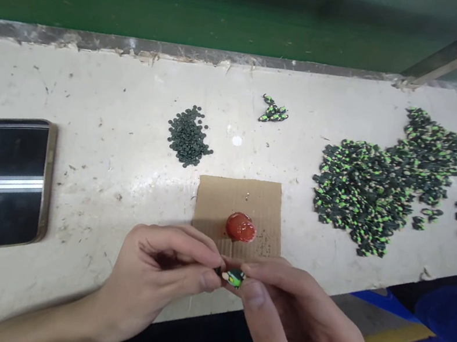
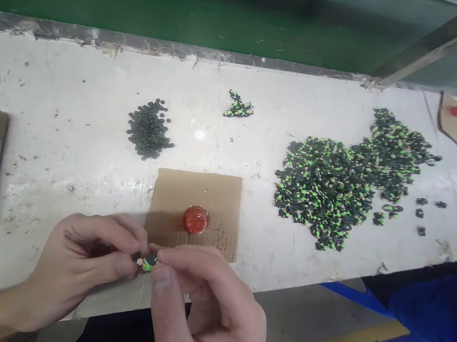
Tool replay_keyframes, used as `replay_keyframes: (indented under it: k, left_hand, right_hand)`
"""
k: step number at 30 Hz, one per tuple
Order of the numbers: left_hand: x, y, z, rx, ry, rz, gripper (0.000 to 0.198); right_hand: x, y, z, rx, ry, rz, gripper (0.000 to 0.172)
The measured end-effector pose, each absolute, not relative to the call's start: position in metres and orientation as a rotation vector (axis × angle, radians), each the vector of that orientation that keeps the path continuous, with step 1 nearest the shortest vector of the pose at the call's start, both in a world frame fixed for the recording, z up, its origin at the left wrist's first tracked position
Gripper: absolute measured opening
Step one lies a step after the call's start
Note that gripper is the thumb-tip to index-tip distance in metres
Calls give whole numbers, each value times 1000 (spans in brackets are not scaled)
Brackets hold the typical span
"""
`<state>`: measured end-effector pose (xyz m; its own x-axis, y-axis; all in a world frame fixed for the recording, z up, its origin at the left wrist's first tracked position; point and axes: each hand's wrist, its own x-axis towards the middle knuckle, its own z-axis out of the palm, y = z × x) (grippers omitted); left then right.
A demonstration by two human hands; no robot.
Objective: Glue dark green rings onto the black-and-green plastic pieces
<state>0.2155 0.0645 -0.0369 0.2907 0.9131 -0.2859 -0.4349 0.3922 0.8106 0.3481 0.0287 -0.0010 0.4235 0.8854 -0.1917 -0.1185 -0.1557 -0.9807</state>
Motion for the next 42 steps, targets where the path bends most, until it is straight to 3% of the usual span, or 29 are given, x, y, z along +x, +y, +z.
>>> replay_keyframes:
  k: [17,42]
  left_hand:
    - [215,66,-37,617,765,988,31]
    - [216,63,-33,575,780,1010,31]
  right_hand:
    - [379,24,-11,-1318,-773,1426,14]
    - [384,26,-16,-1292,-729,1548,11]
